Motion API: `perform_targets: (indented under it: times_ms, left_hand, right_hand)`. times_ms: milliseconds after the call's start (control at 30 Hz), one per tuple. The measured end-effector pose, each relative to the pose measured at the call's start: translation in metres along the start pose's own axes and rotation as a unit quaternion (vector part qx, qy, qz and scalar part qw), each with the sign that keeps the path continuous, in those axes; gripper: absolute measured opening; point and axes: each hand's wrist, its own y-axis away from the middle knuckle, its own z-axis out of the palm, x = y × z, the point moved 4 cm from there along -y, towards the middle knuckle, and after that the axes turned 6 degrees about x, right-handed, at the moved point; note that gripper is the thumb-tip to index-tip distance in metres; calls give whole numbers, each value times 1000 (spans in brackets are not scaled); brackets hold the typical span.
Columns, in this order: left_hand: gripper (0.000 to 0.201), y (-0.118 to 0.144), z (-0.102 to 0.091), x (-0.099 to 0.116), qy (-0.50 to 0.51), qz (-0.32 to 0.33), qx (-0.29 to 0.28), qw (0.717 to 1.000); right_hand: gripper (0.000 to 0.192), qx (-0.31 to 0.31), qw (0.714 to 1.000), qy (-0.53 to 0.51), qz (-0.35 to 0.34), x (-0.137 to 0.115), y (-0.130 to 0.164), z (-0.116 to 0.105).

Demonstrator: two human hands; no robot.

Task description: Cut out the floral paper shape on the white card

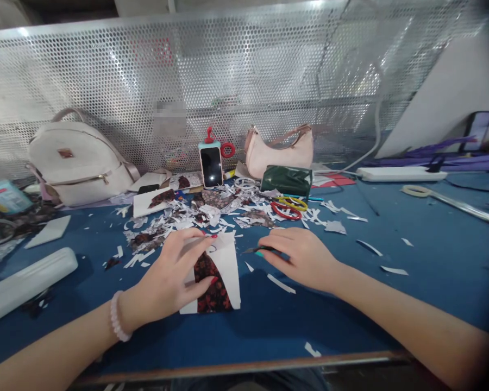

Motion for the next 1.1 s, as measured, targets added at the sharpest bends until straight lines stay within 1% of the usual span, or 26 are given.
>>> perform_targets:
  times_ms: [100,267,367,633,800,1100]
  left_hand:
    - [53,-1,0,0,-4,0,1,1000]
    - [56,0,0,1,-9,4,5,1000]
    - [58,0,-2,3,-14,11,9,1000]
    - [56,-1,-4,6,-23,21,10,999]
    - [60,-2,-4,6,-23,20,13,999]
    - [56,-1,-4,7,-25,25,17,999]
  right_hand:
    - [24,32,999,-15,4,-5,0,-3]
    - [22,43,998,-16,35,-10,-1,-3]
    - [21,41,998,-19,34,-10,-1,-2]
    - [20,39,999,-10,16,-12,1,-1]
    - [22,35,999,-6,13,-13,2,1]
    - [26,25,999,-17,15,-21,0,2]
